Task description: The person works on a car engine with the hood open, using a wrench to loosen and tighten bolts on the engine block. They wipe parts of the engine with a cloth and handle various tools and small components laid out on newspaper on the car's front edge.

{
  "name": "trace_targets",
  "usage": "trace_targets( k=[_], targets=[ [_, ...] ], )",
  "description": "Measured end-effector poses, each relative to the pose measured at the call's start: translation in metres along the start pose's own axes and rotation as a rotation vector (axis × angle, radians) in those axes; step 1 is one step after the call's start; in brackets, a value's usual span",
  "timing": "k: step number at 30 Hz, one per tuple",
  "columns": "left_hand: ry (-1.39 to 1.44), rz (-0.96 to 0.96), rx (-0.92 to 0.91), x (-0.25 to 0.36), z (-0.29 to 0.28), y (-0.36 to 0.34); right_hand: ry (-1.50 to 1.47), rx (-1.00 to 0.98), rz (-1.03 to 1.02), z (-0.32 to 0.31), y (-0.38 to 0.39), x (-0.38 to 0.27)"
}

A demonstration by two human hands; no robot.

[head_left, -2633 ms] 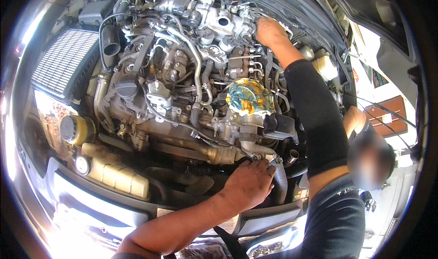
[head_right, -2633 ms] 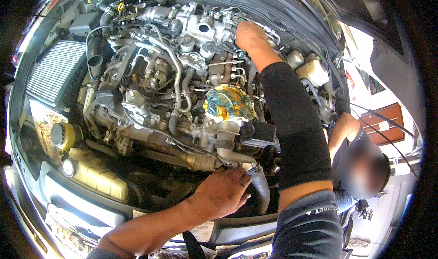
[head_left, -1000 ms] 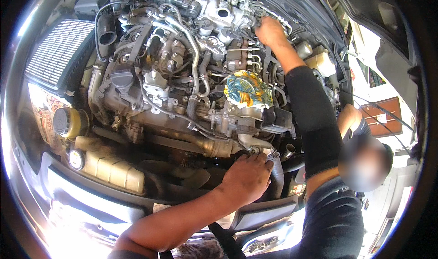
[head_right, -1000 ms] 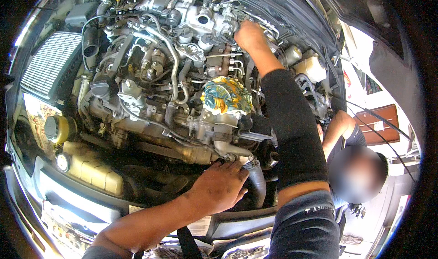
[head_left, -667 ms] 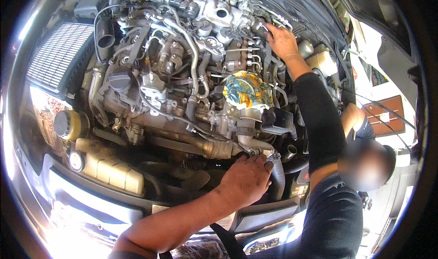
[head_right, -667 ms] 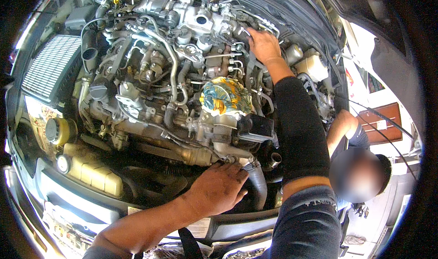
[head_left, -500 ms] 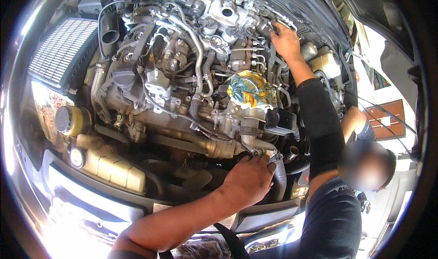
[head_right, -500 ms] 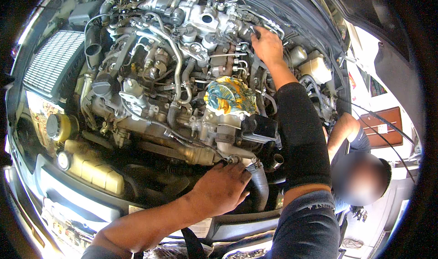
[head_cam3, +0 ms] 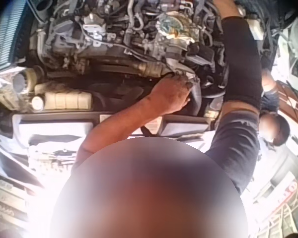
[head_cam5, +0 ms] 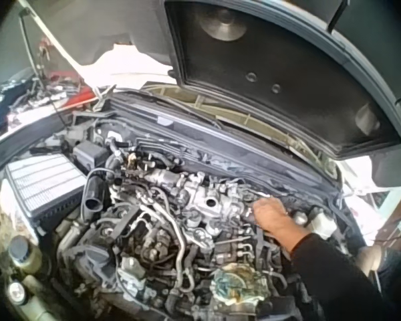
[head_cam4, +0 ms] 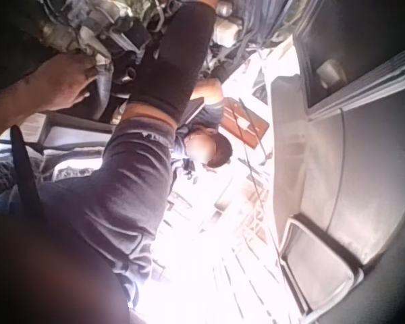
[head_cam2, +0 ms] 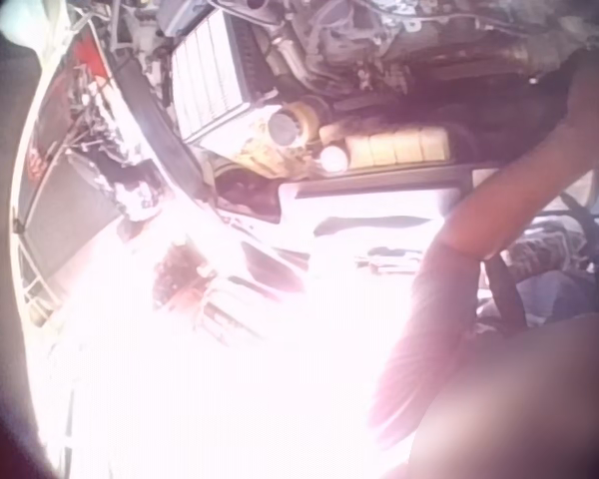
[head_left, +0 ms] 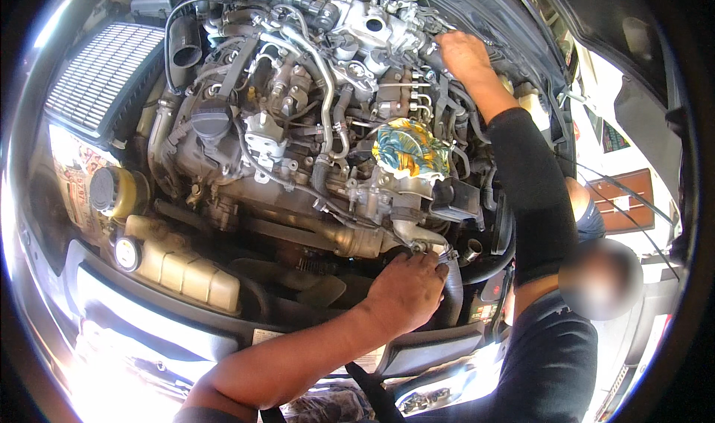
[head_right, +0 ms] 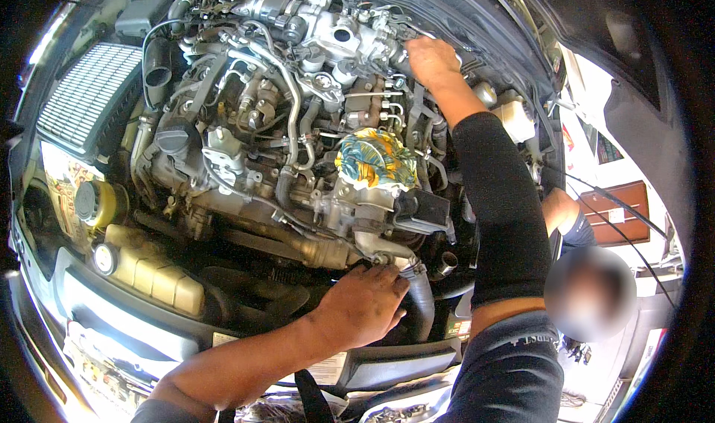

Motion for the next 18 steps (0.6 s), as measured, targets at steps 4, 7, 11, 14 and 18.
trace_targets(
  k=[4,7,11,14,18],
  targets=[
    [0.009,-0.012,-0.042,0.000,-0.001,-0.001,0.056,-0.085,-0.027,-0.012,-0.014,-0.029],
    [-0.004,0.002,-0.043,0.000,-0.003,-0.001,0.023,-0.143,0.041,-0.018,-0.027,-0.042],
    [-0.014,-0.006,-0.098,0.000,-0.002,-0.002,0.070,-0.193,0.014,-0.017,-0.034,-0.055],
    [-0.023,-0.017,-0.106,0.001,-0.005,-0.003,0.024,-0.110,-0.020,-0.013,-0.023,-0.056],
    [-0.012,-0.015,-0.090,0.002,-0.002,-0.003,-0.020,-0.066,-0.104,0.002,0.000,-0.032]
  ],
)
Point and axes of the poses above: each hand's wrist, its own y-axis away from the middle knuckle, its own z-axis out of the palm, x = y × z, the point moved 6 cm from there along -y, towards the middle knuckle, and after that the axes turned 10 degrees about -y, right-handed, at the moved point
